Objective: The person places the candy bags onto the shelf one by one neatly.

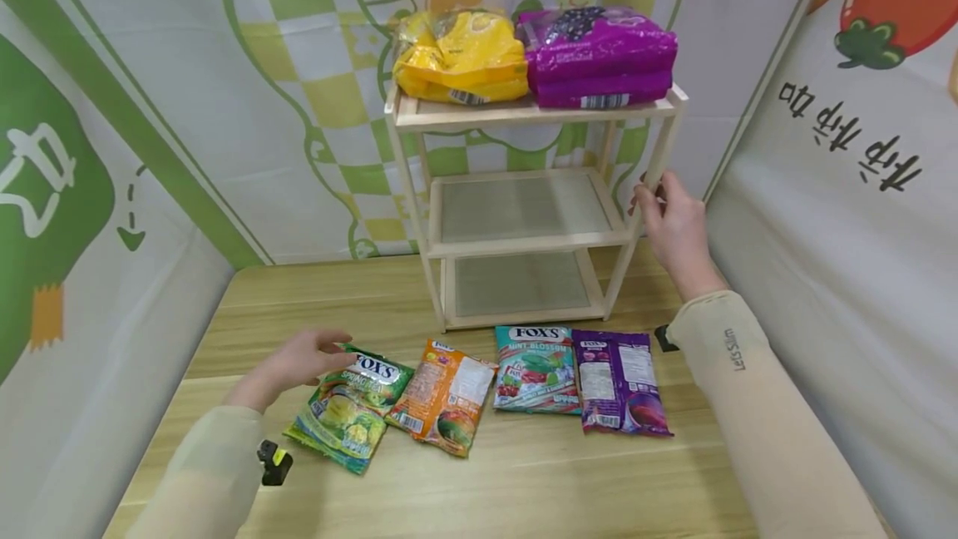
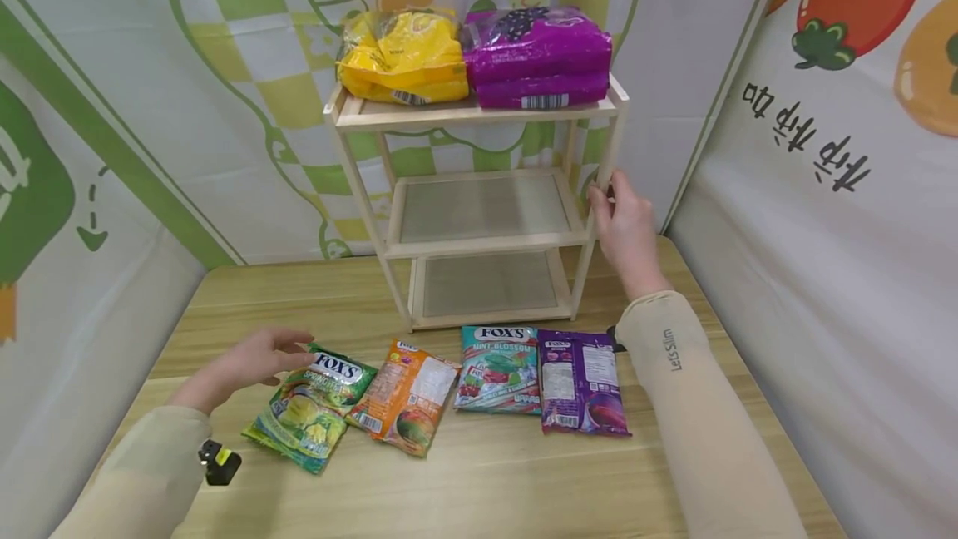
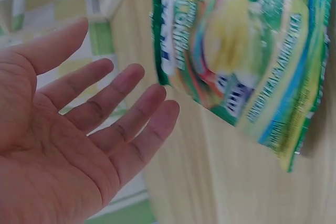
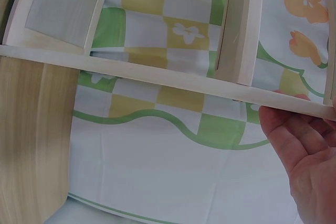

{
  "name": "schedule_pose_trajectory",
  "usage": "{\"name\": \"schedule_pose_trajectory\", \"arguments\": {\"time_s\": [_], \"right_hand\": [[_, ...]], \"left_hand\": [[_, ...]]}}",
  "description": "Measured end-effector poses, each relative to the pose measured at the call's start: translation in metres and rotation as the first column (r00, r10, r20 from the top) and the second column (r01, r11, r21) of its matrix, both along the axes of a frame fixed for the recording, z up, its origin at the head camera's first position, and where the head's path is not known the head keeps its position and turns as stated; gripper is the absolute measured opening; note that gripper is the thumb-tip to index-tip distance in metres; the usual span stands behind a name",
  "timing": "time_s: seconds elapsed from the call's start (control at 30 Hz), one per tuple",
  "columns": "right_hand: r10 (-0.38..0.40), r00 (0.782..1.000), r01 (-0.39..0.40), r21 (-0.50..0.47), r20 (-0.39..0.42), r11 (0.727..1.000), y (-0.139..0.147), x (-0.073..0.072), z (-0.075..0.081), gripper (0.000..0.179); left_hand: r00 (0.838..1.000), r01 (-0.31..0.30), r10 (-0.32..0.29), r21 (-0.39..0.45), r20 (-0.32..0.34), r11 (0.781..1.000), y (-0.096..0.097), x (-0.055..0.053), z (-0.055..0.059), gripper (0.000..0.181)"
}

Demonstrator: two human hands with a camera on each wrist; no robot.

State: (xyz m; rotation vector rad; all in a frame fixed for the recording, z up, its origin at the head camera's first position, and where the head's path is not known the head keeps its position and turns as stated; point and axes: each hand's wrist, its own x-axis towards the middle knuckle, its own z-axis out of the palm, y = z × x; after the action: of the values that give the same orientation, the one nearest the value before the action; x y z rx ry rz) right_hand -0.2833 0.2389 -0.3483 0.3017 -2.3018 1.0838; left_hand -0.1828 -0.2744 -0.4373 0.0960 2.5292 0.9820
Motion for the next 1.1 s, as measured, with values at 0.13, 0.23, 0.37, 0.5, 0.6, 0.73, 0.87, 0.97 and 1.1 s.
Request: {"name": "schedule_pose_trajectory", "arguments": {"time_s": [0.13, 0.23, 0.37, 0.5, 0.6, 0.73, 0.87, 0.97, 1.1], "right_hand": [[0.001, 1.0, -0.001, -0.005, -0.008, 1.0, 0.0, 0.0, 0.0, 0.026], [0.002, 1.0, -0.002, -0.008, -0.016, 1.0, 0.0, 0.0, -0.001, 0.026], [0.007, 1.0, -0.007, -0.01, -0.025, 1.0, -0.001, -0.001, -0.001, 0.025], [0.008, 0.999, -0.008, -0.008, -0.034, 1.0, -0.001, -0.001, -0.001, 0.025], [0.005, 0.999, -0.006, -0.012, -0.032, 1.0, -0.001, -0.001, -0.001, 0.025], [0.003, 1.0, -0.003, -0.014, -0.025, 1.0, -0.001, -0.001, 0.0, 0.025], [0.005, 1.0, -0.005, -0.009, -0.021, 1.0, -0.001, 0.0, 0.0, 0.025], [0.007, 1.0, -0.007, -0.007, -0.017, 1.0, -0.001, 0.0, 0.0, 0.025], [0.003, 1.0, -0.003, 0.001, -0.02, 1.0, -0.001, 0.001, 0.0, 0.026]], "left_hand": [[0.998, -0.043, 0.044, -0.025, 0.039, 0.999, -0.008, -0.001, -0.007, 0.06], [0.998, -0.056, 0.058, -0.072, 0.036, 0.996, -0.013, -0.002, -0.014, 0.062], [0.995, -0.08, 0.087, -0.125, 0.053, 0.989, -0.02, -0.003, -0.026, 0.068], [0.99, -0.109, 0.121, -0.151, 0.073, 0.983, -0.024, -0.003, -0.037, 0.072], [0.986, -0.128, 0.143, -0.158, 0.089, 0.979, -0.022, -0.003, -0.041, 0.074], [0.971, -0.171, 0.193, -0.151, 0.141, 0.974, -0.018, -0.003, -0.041, 0.08], [0.961, -0.194, 0.218, -0.148, 0.17, 0.97, -0.015, -0.003, -0.04, 0.08], [0.959, -0.197, 0.222, -0.143, 0.179, 0.97, -0.013, -0.003, -0.041, 0.079], [0.958, -0.191, 0.218, -0.154, 0.186, 0.969, -0.013, -0.003, -0.042, 0.08]]}}
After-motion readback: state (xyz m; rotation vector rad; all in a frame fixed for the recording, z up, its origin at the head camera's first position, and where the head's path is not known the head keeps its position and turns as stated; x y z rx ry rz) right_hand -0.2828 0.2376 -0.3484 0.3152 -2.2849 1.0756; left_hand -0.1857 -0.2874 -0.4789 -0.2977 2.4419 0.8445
